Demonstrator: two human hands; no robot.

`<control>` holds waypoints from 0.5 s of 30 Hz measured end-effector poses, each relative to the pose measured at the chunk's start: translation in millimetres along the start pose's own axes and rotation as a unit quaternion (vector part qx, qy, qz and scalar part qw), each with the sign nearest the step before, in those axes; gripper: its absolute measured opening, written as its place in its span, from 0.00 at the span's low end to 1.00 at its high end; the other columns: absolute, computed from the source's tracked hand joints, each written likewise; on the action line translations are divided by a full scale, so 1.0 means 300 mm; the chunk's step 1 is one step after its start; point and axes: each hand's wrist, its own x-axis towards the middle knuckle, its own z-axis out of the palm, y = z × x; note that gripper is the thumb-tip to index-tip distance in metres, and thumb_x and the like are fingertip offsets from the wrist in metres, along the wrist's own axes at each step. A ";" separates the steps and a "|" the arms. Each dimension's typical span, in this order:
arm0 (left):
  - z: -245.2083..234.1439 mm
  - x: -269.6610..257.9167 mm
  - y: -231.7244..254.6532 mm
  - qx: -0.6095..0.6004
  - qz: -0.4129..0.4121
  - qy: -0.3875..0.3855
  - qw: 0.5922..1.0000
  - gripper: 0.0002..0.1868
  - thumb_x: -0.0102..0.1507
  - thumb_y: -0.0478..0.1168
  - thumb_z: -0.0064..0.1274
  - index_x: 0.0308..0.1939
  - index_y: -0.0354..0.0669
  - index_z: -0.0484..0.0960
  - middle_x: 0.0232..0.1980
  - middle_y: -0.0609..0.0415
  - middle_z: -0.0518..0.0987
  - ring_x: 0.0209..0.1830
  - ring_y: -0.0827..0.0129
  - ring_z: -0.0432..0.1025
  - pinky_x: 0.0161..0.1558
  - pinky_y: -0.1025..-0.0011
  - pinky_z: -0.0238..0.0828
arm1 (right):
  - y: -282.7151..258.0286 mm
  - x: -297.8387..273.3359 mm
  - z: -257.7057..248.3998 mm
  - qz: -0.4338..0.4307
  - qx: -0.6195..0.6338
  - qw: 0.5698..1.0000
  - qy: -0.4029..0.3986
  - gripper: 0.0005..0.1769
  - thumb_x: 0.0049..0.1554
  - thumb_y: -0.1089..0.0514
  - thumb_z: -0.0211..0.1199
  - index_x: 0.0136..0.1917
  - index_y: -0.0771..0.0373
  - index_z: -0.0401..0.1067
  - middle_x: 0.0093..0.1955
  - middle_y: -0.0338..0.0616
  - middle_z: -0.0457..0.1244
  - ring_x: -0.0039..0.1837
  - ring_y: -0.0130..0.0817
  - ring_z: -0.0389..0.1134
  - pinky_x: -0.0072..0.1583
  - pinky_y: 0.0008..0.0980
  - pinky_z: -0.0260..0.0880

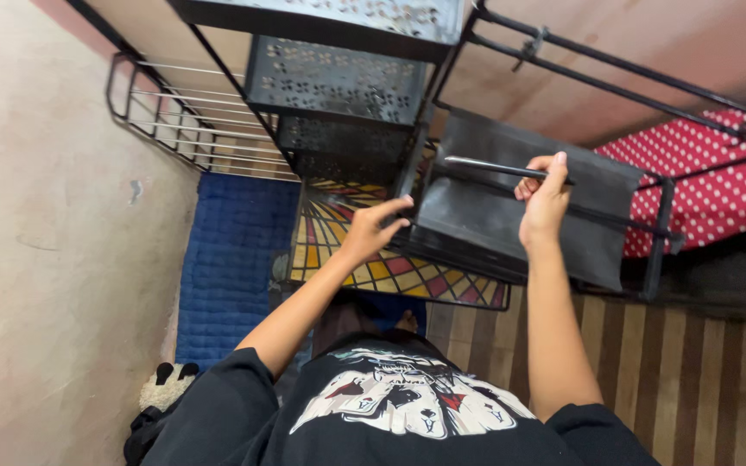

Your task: The person disassembles a black metal shelving unit by hand, removing rods and trays from the frame. The person works in a small room with a patterned floor mat and a red polka-dot mattress nearby.

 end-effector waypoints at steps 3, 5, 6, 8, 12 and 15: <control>0.044 -0.023 -0.014 -0.073 -0.085 0.070 0.991 0.21 0.60 0.29 0.64 0.58 0.34 0.81 0.65 0.45 0.79 0.63 0.63 0.76 0.61 0.68 0.77 | 0.069 -0.002 -0.239 0.134 0.018 0.987 0.084 0.21 0.69 0.45 0.58 0.42 0.63 0.66 0.34 0.40 0.58 0.32 0.26 0.57 0.37 0.29 0.62; 0.082 -0.049 -0.037 -0.114 -0.140 0.112 0.977 0.20 0.60 0.29 0.64 0.56 0.32 0.81 0.65 0.45 0.78 0.60 0.63 0.77 0.60 0.68 0.77 | 0.116 -0.031 -0.353 0.189 -0.015 0.975 0.115 0.17 0.66 0.49 0.63 0.43 0.63 0.68 0.35 0.40 0.62 0.32 0.26 0.60 0.37 0.29 0.64; 0.101 -0.066 -0.049 -0.133 -0.167 0.133 0.968 0.20 0.60 0.29 0.65 0.55 0.31 0.81 0.66 0.44 0.78 0.59 0.63 0.78 0.59 0.68 0.77 | 0.133 -0.049 -0.397 0.207 -0.031 0.970 0.121 0.14 0.63 0.51 0.66 0.43 0.63 0.69 0.35 0.41 0.63 0.33 0.25 0.60 0.36 0.28 0.64; 0.130 -0.091 -0.069 -0.208 -0.191 0.170 0.944 0.21 0.61 0.29 0.64 0.58 0.31 0.81 0.63 0.43 0.80 0.59 0.64 0.78 0.61 0.69 0.76 | 0.152 -0.066 -0.449 0.220 -0.056 0.964 0.135 0.12 0.59 0.55 0.71 0.45 0.60 0.69 0.36 0.40 0.64 0.33 0.25 0.62 0.36 0.27 0.65; 0.162 -0.137 -0.076 -0.237 -0.274 0.216 0.907 0.21 0.64 0.30 0.63 0.61 0.32 0.84 0.58 0.36 0.83 0.49 0.65 0.76 0.52 0.69 0.72 | 0.162 -0.087 -0.486 0.185 -0.142 0.962 0.145 0.15 0.54 0.58 0.75 0.50 0.58 0.70 0.42 0.42 0.65 0.34 0.25 0.64 0.35 0.24 0.65; 0.164 -0.131 -0.049 -0.094 -0.124 0.241 0.958 0.15 0.64 0.30 0.63 0.55 0.32 0.85 0.63 0.43 0.81 0.63 0.62 0.76 0.65 0.68 0.72 | 0.160 -0.094 -0.509 0.102 -0.282 0.947 0.112 0.15 0.54 0.57 0.75 0.51 0.61 0.73 0.53 0.41 0.62 0.37 0.26 0.65 0.36 0.24 0.67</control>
